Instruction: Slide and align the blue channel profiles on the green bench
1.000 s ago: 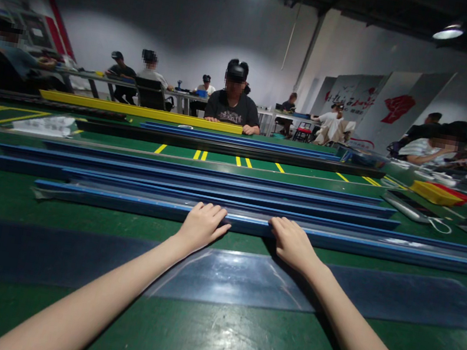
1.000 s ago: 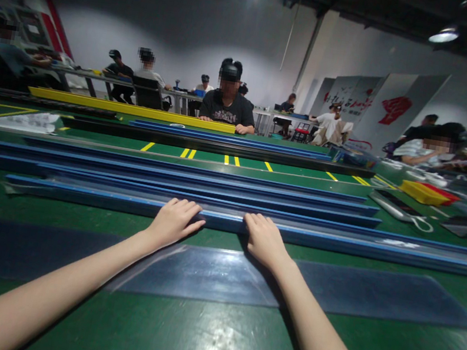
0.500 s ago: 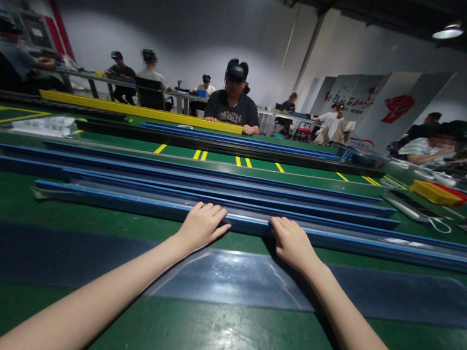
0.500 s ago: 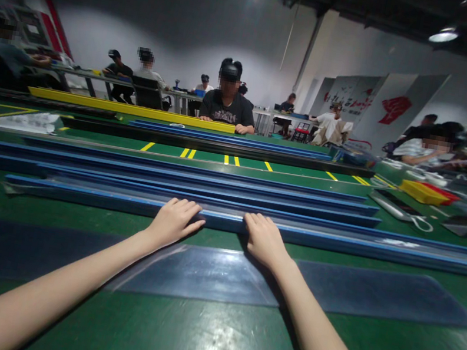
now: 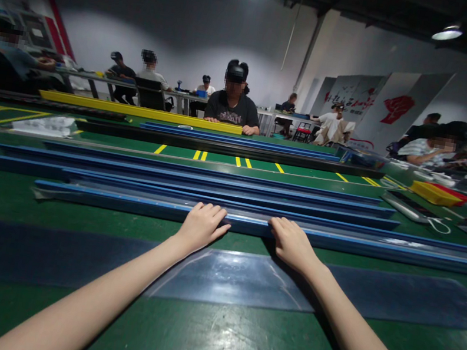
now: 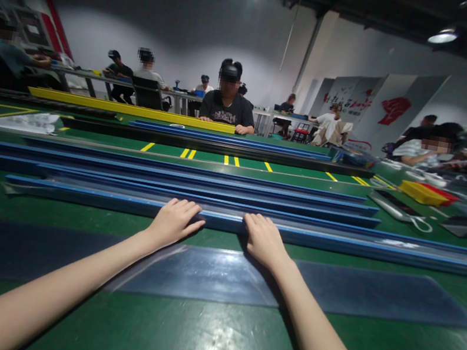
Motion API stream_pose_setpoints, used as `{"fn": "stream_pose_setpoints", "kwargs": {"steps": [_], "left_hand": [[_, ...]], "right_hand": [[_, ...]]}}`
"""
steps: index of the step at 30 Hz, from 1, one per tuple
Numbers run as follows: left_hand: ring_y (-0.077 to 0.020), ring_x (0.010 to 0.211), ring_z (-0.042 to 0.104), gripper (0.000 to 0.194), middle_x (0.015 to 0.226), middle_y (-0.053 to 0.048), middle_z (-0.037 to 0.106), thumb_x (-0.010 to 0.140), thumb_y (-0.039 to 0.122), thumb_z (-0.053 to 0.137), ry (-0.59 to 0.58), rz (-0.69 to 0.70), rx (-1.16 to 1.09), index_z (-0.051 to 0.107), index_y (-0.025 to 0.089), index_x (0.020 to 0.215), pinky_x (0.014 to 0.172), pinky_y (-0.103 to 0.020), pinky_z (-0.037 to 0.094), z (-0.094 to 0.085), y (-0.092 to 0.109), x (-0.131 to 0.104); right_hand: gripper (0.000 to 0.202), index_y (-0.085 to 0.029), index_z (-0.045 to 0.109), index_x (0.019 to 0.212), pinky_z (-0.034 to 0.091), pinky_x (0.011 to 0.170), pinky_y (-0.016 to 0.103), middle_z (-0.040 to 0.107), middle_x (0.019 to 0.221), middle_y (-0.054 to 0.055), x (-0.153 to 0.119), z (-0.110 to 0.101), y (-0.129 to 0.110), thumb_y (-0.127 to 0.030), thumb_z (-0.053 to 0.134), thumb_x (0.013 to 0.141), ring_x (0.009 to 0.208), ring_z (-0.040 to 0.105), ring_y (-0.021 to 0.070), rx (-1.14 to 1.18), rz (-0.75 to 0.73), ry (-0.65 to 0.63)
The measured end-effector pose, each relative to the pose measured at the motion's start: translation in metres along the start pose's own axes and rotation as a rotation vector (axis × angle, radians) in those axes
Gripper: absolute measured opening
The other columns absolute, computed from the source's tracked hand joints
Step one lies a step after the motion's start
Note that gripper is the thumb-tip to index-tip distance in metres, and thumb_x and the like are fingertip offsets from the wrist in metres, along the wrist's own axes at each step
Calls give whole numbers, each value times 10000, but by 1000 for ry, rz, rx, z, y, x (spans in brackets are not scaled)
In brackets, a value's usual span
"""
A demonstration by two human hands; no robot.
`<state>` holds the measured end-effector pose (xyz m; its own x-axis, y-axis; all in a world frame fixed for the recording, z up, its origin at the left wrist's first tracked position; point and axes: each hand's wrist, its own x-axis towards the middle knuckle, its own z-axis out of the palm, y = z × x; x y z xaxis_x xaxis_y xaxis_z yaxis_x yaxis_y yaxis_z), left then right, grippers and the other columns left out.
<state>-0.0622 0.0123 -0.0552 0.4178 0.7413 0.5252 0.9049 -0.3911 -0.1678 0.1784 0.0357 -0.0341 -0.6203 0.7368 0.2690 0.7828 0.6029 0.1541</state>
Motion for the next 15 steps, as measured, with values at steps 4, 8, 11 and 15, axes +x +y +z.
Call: {"fn": "stream_pose_setpoints", "kwargs": {"steps": [4, 8, 11, 15], "left_hand": [[-185, 754, 517, 281, 792, -45, 603, 855, 400, 372, 3, 2, 3, 530, 167, 864, 652, -313, 304, 0, 0, 0], [-186, 755, 518, 283, 795, -45, 602, 856, 397, 370, -2, 5, 6, 529, 163, 864, 652, -313, 305, -1, 1, 0], [-189, 749, 518, 285, 792, -49, 603, 855, 401, 371, -3, 5, 6, 530, 164, 855, 647, -314, 305, -1, 1, 0], [-186, 746, 518, 279, 788, -51, 604, 855, 398, 370, 0, 6, 8, 528, 168, 854, 643, -312, 304, -1, 1, 0]], "right_hand": [[222, -142, 502, 901, 287, 651, 256, 555, 795, 75, 0, 0, 0, -80, 349, 754, 753, 457, 174, 3, 0, 1], [218, -141, 501, 898, 290, 649, 257, 555, 791, 76, 0, 0, 0, -82, 352, 751, 749, 457, 177, 0, -4, 5], [216, -138, 502, 898, 296, 656, 261, 557, 794, 80, 0, 0, 1, -85, 355, 750, 753, 457, 180, -2, -6, 1], [213, -142, 504, 892, 301, 661, 264, 562, 803, 81, 0, 0, 0, -87, 352, 755, 755, 459, 180, -2, 5, -11]]}}
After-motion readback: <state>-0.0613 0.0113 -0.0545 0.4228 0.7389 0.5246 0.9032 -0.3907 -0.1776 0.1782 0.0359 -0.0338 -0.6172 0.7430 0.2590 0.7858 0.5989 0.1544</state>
